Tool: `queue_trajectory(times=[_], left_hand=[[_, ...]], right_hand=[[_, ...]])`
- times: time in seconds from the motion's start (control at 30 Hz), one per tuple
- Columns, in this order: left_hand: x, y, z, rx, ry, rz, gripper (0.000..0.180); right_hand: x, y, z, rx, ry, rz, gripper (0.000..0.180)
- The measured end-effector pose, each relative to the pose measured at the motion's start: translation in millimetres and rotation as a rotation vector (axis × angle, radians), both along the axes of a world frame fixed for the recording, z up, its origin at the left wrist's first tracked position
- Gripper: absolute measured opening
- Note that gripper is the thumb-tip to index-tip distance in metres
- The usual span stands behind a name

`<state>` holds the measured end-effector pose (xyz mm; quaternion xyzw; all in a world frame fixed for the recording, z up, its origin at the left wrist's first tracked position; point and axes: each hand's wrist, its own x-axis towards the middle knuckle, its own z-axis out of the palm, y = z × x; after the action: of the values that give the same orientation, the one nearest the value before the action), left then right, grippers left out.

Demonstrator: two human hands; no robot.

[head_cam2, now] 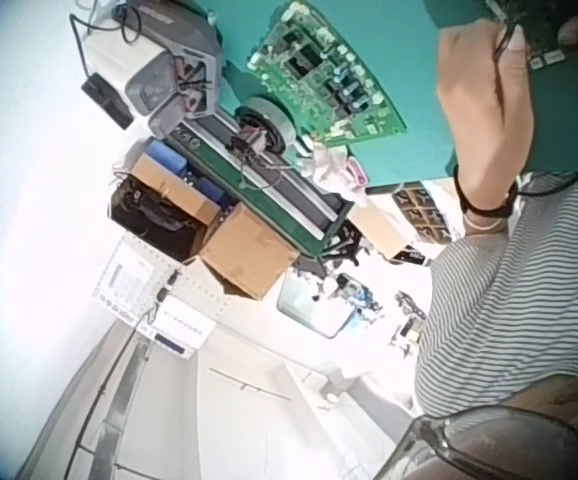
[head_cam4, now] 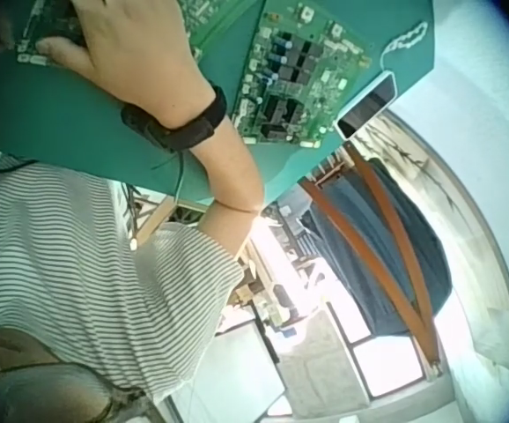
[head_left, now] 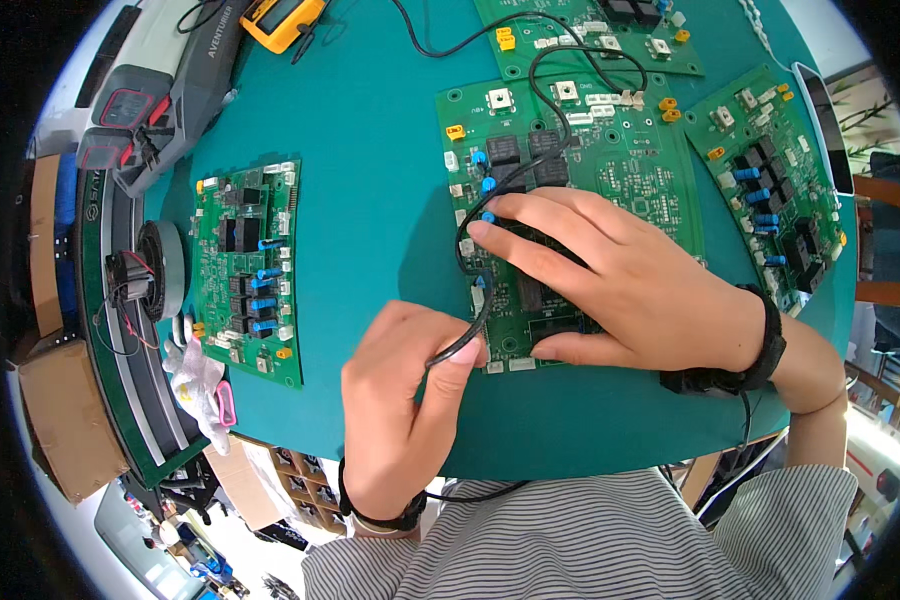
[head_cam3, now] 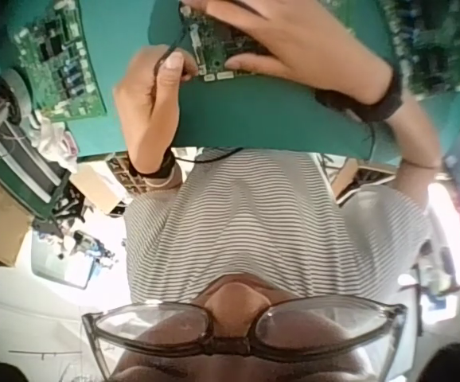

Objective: Inspecting and testing electronic circuit boards using a multimeter and probes.

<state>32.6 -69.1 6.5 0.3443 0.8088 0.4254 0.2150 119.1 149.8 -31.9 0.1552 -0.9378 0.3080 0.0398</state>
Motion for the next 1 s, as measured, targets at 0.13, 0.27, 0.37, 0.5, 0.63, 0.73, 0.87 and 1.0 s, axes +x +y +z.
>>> queue_trajectory(times=[0.13, 0.27, 0.37, 0.5, 0.63, 0.73, 0.87, 1.0], left_hand=[[2.6, 1.5, 2.1, -0.008, 0.016, -0.016, 0.05], [2.5, 0.0, -2.4, 0.061, 0.029, 0.001, 0.052], [1.8, 1.1, -2.2, 0.068, 0.068, -0.048, 0.052], [-1.0, -1.2, -2.6, 0.046, 0.067, -0.104, 0.016], [-0.6, -1.1, -2.8, 0.036, 0.085, -0.096, 0.018], [2.2, 1.8, -1.9, 0.108, 0.08, -0.081, 0.052], [-0.3, -2.4, -3.0, 0.096, 0.076, -0.116, 0.033], [-1.6, -2.4, -3.8, 0.058, 0.071, -0.167, 0.017]], right_hand=[[0.1, -0.5, 0.6, 0.005, 0.014, 0.001, 0.094], [0.0, -0.8, -0.4, 0.01, 0.016, -0.008, 0.093], [-0.1, -0.6, -0.1, 0.011, 0.019, -0.006, 0.092], [0.3, -0.6, -0.6, 0.017, 0.029, -0.004, 0.092], [-0.1, -0.6, 0.2, 0.016, 0.016, -0.001, 0.092], [-0.1, -0.7, 0.0, 0.02, 0.022, 0.0, 0.092], [-0.2, -0.6, -0.4, 0.017, 0.029, 0.0, 0.091], [0.1, -0.2, -2.8, 0.016, 0.048, -0.004, 0.091]])
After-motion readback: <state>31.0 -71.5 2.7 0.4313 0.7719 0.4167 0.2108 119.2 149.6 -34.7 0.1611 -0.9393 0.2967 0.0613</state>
